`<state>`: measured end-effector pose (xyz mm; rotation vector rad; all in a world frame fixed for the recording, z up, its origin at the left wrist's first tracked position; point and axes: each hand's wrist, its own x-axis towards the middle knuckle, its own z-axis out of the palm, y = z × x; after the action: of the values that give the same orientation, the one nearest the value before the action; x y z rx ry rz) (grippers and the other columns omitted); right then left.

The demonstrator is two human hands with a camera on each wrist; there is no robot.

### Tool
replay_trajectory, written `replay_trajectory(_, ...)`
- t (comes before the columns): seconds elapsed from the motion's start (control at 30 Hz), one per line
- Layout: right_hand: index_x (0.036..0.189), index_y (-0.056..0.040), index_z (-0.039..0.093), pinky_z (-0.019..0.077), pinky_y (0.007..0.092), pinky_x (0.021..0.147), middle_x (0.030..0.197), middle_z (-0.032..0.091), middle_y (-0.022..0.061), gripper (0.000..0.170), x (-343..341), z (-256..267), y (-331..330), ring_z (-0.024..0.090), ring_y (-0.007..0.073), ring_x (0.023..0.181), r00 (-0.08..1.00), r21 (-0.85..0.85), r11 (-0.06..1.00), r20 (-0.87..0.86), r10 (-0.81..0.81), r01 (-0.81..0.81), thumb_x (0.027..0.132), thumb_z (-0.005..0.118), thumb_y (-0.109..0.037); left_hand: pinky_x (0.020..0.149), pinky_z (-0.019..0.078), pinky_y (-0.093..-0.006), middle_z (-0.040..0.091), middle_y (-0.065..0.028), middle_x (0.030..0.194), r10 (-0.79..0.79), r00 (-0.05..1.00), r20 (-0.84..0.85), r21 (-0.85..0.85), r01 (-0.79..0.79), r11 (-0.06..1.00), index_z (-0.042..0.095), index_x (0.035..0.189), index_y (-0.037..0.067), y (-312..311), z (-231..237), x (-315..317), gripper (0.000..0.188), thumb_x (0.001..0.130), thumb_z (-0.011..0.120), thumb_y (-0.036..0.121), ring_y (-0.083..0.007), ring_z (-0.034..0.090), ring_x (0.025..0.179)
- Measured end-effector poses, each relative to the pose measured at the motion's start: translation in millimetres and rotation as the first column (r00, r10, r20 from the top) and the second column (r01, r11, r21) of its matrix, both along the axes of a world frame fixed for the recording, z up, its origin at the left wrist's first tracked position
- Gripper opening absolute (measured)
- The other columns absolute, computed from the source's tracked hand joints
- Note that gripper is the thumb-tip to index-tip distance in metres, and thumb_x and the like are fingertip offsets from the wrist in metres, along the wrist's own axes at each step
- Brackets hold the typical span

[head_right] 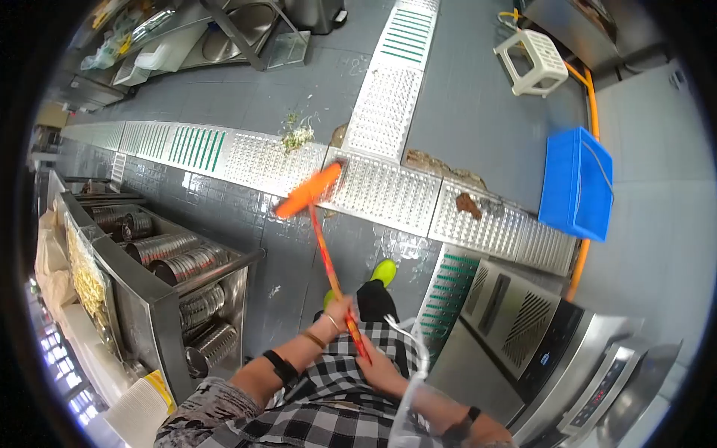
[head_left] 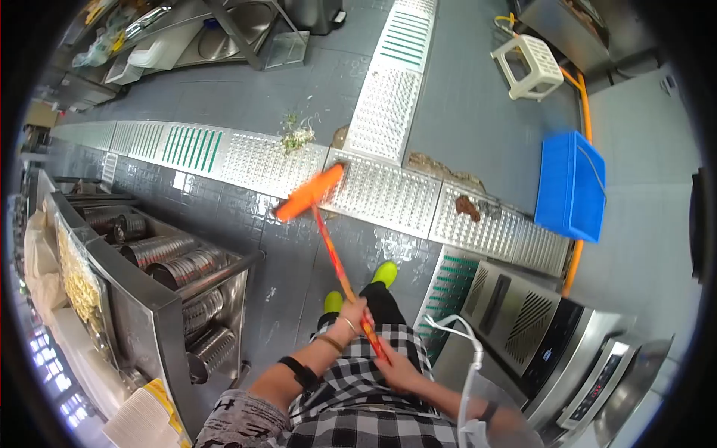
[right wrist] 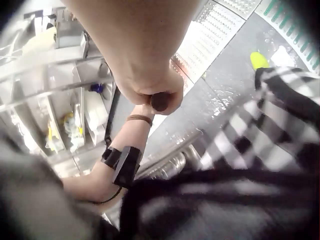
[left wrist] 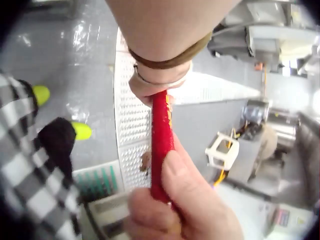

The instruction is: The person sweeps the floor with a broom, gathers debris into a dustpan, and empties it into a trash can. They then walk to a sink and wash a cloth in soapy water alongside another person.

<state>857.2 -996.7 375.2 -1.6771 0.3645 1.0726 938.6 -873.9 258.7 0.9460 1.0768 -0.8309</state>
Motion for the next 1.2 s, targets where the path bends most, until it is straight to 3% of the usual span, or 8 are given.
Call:
replay_trajectory(0.13,0.126,-0.012,0.019,0.0404,0.0389,0.071,0.087,0.053,0.0253,0.057,51,-27,-30,0.051,0.037,0.081,0.976,-0.068,0.994,0.197,0.094,-0.082,0.076,0.044,-0.022,0.037,0.039,-0.0371,0.039,-0.0102,0.041,-0.041,0.996,-0.075,0.082,0.047,0.996,0.042,0.058,0.004,-30,-38,43,0.017,0.073,0.044,0.011,-0.0251,0.044,0.037)
replay_trajectory(0.2,0.127,-0.0174,0.013,0.0357,0.0265,0.033,0.053,0.047,0.0076,0.057,116,-3,-36,0.044,0.0147,0.036,0.994,-0.028,0.994,-0.045,0.104,-0.105,0.079,0.043,-0.02,0.037,0.0375,-0.0316,0.039,-0.006,0.046,0.117,0.99,0.079,-0.011,-0.116,0.993,0.041,0.059,0.004,-31,-34,93,0.013,0.071,0.046,0.007,-0.0193,0.04,0.038)
replay_trajectory(0.37,0.127,-0.0156,0.013,0.0421,0.0357,0.048,0.062,0.051,0.0179,0.057,186,70,-45,0.052,0.0274,0.045,0.932,-0.018,0.934,-0.078,0.354,-0.357,0.078,0.041,-0.015,0.044,0.0394,-0.0294,0.042,-0.0046,0.052,0.382,0.919,0.1,-0.33,-0.332,0.884,0.041,0.064,0.006,-23,36,131,0.014,0.077,0.046,0.009,-0.0168,0.043,0.046)
replay_trajectory(0.47,0.126,-0.0151,0.014,0.042,0.0362,0.055,0.066,0.052,0.0195,0.057,220,68,-53,0.054,0.0313,0.058,0.83,-0.075,0.843,0.149,0.537,-0.532,0.077,0.043,-0.015,0.05,0.0452,-0.0349,0.047,-0.0063,0.058,0.507,0.86,0.06,-0.287,-0.472,0.834,0.044,0.07,0.004,-12,55,143,0.009,0.076,0.05,0.008,-0.02,0.048,0.05)
replay_trajectory(0.53,0.123,-0.0106,0.023,0.0414,0.0371,0.062,0.078,0.054,0.0203,0.053,284,77,-33,0.053,0.033,0.07,0.715,-0.094,0.718,0.073,0.695,-0.689,0.075,0.045,-0.014,0.051,0.0466,-0.039,0.049,-0.008,0.061,0.472,0.85,0.235,-0.088,-0.465,0.881,0.045,0.072,0.002,16,34,169,0.012,0.072,0.055,0.008,-0.0228,0.052,0.051)
replay_trajectory(0.73,0.108,-0.0112,0.045,0.0412,0.0376,0.068,0.084,0.054,0.0184,0.034,488,59,54,0.053,0.0314,0.076,0.392,-0.277,0.411,0.124,0.912,-0.869,0.074,0.043,-0.016,0.04,0.0445,-0.0336,0.045,-0.0079,0.061,0.547,0.83,0.104,0.121,-0.557,0.822,0.038,0.075,0.005,92,-35,328,0.011,0.068,0.045,0.0,-0.0213,0.049,0.047)
replay_trajectory(1.0,0.08,-0.0037,0.055,0.042,0.0383,0.059,0.069,0.055,0.016,0.016,696,159,33,0.054,0.0316,0.067,0.151,-0.65,0.228,0.173,0.973,-0.725,0.071,0.047,-0.013,0.044,0.0449,-0.0342,0.05,-0.0107,0.068,0.403,0.907,0.126,-0.256,-0.363,0.896,0.042,0.083,0.004,9,-21,583,0.015,0.069,0.045,0.009,-0.0221,0.051,0.052)
replay_trajectory(1.2,0.09,-0.0062,0.051,0.0415,0.0404,0.056,0.061,0.052,0.0158,0.019,730,227,47,0.053,0.032,0.061,0.133,-0.768,0.086,0.001,0.991,-0.634,0.072,0.048,-0.01,0.037,0.0415,-0.0313,0.051,-0.0092,0.056,0.515,0.842,0.162,-0.511,-0.375,0.773,0.042,0.072,0.003,-8,44,637,0.009,0.07,0.046,0.011,-0.0204,0.05,0.042)
